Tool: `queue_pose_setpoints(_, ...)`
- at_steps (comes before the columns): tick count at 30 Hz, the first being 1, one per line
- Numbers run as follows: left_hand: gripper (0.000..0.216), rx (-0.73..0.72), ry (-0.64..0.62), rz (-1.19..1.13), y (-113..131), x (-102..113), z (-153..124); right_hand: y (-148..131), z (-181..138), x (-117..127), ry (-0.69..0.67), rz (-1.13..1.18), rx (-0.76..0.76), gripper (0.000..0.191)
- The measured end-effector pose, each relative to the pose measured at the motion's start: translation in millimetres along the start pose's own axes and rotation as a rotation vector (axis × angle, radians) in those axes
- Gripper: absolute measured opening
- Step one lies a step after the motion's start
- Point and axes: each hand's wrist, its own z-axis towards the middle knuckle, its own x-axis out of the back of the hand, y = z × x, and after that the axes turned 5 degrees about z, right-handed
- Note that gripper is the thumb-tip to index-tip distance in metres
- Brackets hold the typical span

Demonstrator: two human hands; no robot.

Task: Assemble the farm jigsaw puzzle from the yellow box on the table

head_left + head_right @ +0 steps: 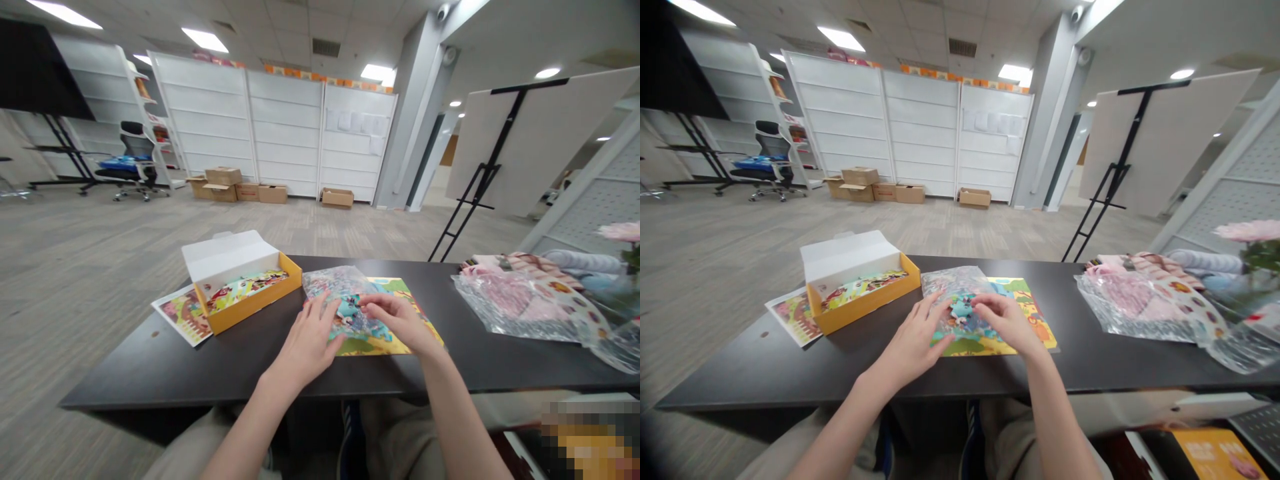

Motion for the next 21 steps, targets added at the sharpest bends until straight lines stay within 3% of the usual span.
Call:
queue_pose_setpoints(4, 0.046, -0.029, -0.09, 0.031, -5, 0, -3, 6, -2, 27, 0.285, -0.322, 0.034, 0.039)
queue_pose_setpoints(7, 0.044, -0.042, -0.096, 0.045, -9, -5, -2, 22, 1, 29, 0.265, -0.589, 0.096, 0.047)
queue_pose_setpoints(10, 0.049, -0.05, -0.049, 0.078, -11, -12, 1, 34, 8, 24, 0.228, -0.672, 0.091, 0.041)
queue_pose_setpoints(14, 0.059, -0.073, 0.026, 0.094, -14, -22, 4, 36, 17, 24, 0.246, -0.525, 0.0, 0.028)
queue_pose_setpoints(18, 0.066, -0.099, 0.042, 0.065, -17, -29, 5, 25, 15, 27, 0.092, -0.175, -0.029, 0.037)
queue_pose_setpoints(21, 0.065, -0.098, 0.052, 0.034, -17, -31, 5, 16, 11, 27, 0.094, -0.072, -0.103, 0.043)
